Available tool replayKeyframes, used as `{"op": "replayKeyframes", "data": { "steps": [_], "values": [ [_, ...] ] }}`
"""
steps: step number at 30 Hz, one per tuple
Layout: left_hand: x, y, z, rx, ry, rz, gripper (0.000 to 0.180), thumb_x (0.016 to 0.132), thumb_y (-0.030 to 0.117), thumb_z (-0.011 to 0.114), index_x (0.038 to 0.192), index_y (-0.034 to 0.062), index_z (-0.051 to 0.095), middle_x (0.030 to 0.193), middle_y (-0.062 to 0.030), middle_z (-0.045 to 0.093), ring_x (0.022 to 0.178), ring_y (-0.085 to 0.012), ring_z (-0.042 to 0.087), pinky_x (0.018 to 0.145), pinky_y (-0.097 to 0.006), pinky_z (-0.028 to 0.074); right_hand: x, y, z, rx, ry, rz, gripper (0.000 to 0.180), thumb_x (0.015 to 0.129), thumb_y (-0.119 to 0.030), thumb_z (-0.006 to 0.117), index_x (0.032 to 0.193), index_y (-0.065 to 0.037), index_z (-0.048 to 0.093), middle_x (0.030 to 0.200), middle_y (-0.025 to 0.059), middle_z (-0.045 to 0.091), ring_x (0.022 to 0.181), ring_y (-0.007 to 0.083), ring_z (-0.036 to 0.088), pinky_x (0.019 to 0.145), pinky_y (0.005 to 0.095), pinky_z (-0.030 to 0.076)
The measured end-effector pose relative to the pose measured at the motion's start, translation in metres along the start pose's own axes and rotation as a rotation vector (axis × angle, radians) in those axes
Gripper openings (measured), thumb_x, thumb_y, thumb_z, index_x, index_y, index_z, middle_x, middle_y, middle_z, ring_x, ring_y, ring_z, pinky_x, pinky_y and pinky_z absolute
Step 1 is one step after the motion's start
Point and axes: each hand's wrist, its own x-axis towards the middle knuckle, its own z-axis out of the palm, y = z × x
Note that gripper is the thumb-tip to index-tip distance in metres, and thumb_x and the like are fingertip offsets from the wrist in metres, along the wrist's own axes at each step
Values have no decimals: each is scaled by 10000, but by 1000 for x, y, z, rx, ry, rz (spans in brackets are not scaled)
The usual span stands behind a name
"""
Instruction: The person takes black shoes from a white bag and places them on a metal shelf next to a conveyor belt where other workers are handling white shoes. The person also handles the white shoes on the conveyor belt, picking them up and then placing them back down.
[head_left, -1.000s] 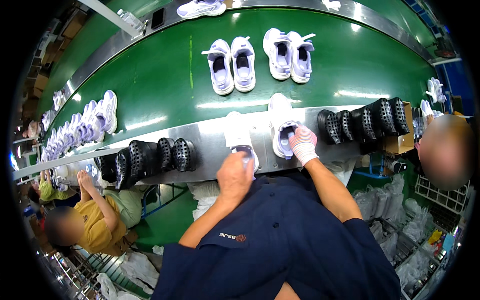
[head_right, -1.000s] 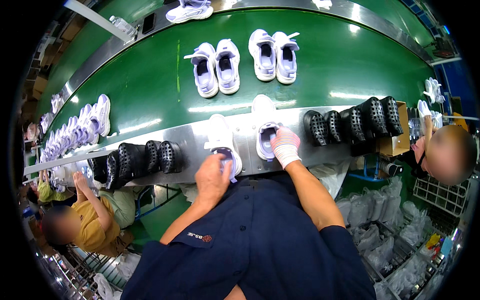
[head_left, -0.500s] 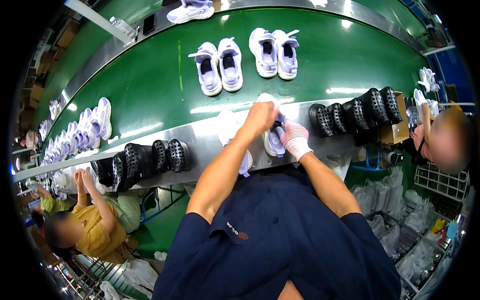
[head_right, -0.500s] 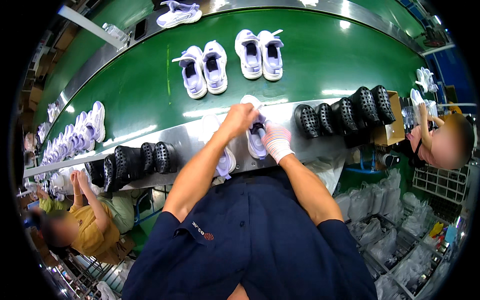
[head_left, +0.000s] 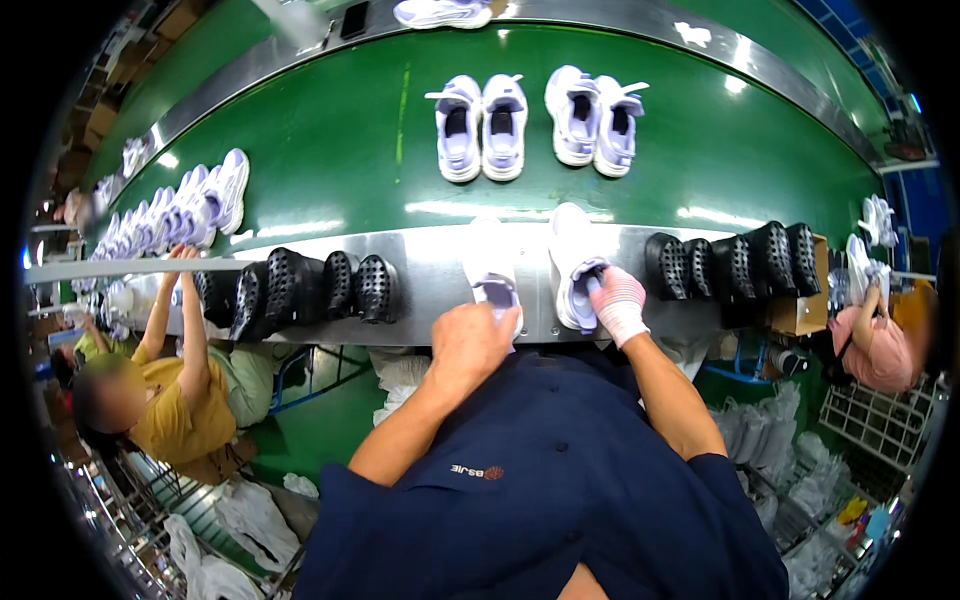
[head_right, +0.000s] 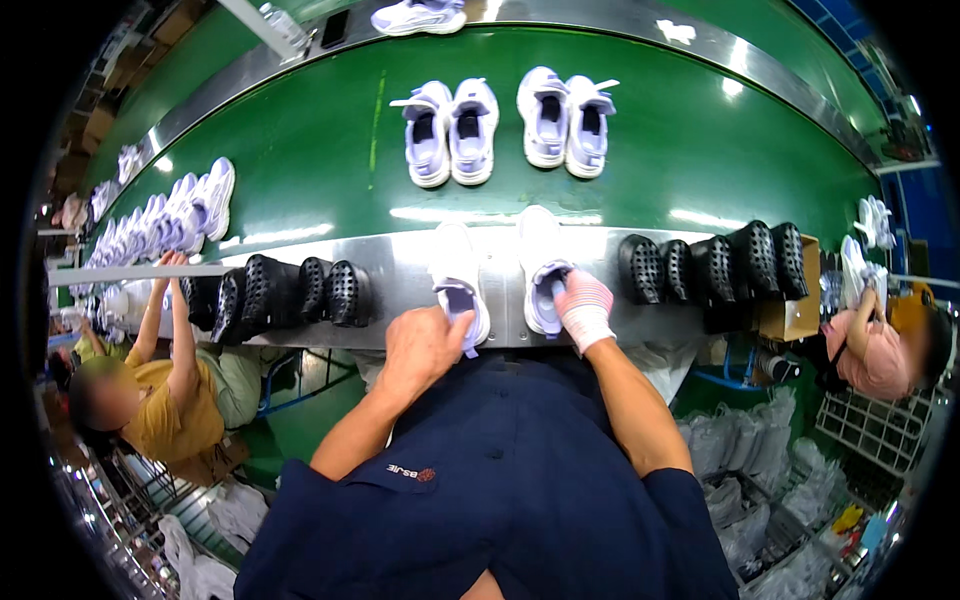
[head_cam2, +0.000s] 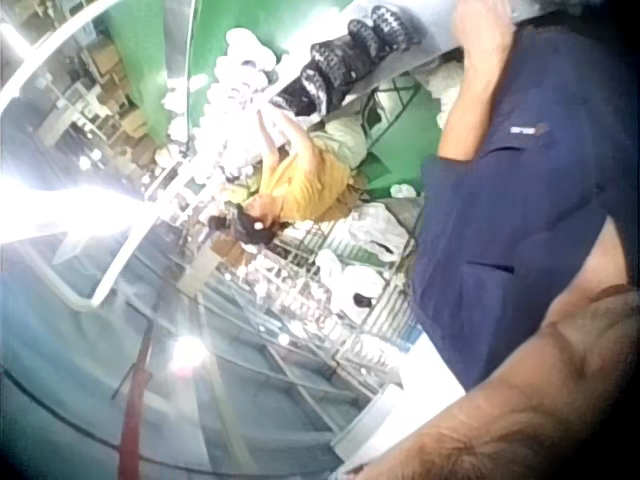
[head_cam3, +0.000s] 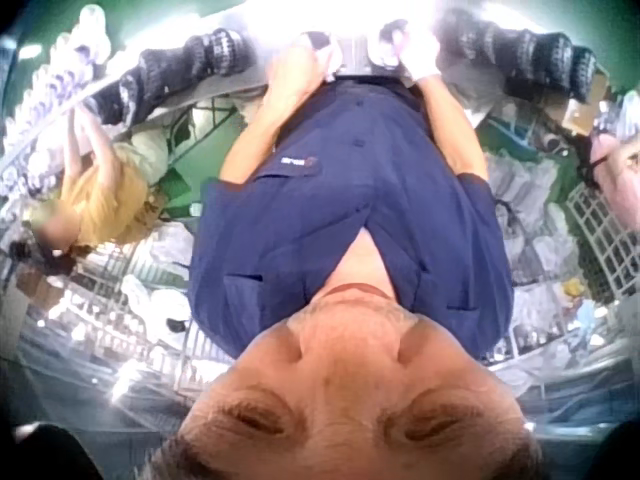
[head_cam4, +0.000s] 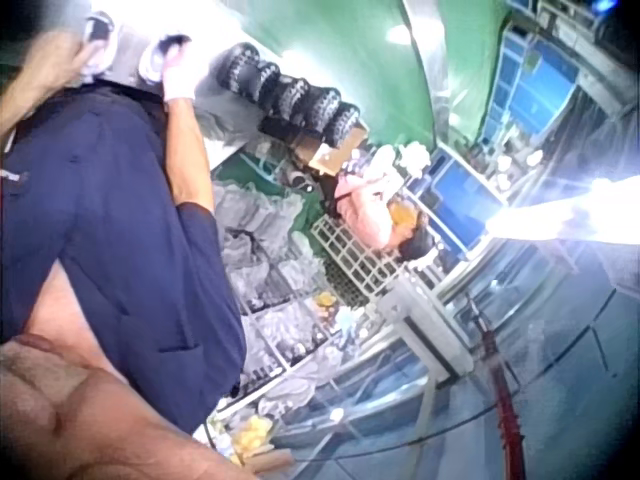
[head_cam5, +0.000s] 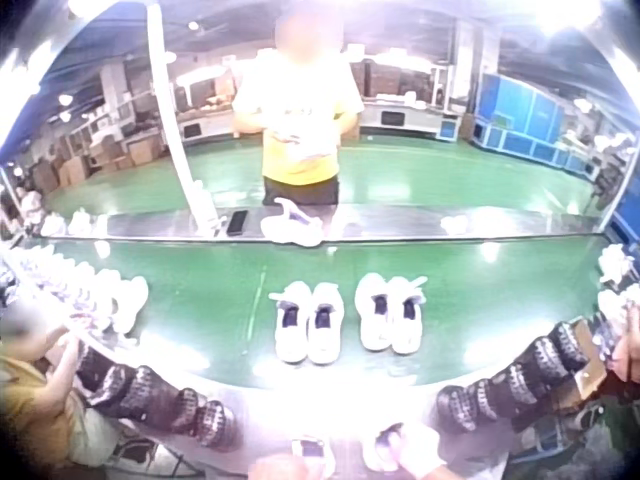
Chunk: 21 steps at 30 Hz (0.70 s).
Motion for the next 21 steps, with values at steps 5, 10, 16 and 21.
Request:
{"op": "replayKeyframes", "data": {
  "steps": [5,10,16,21],
  "values": [
    [36,-57,109,-420,392,195,681,891,164,716,1464,-72,433,1287,-302,590,1196,-443,574,1047,-466,467,-9,-39,-10,-32,34,-68,341,902,-398,660,971,-76,751,970,201,729,934,398,699,818,490,551],
    [20,-55,98,-628,330,88,483,915,150,695,1351,-13,565,1064,-217,636,1009,-390,618,919,-460,505,-18,-31,-35,12,-6,-62,559,872,-534,711,1114,-29,718,1000,252,722,971,404,701,840,469,549],
    [-45,-171,15,45,1038,-326,269,934,237,719,1071,18,645,944,-146,588,916,-357,592,760,-467,496,-75,-43,-76,540,147,-135,206,946,-151,710,1075,9,702,851,154,737,713,175,675,696,318,539],
    [-40,-225,15,188,966,-460,395,879,311,777,1110,12,661,1002,-150,604,952,-378,614,783,-474,529,-83,-91,-60,522,6,-346,185,925,-168,714,1011,-4,719,772,172,701,624,186,638,622,346,511]
  ]
}}
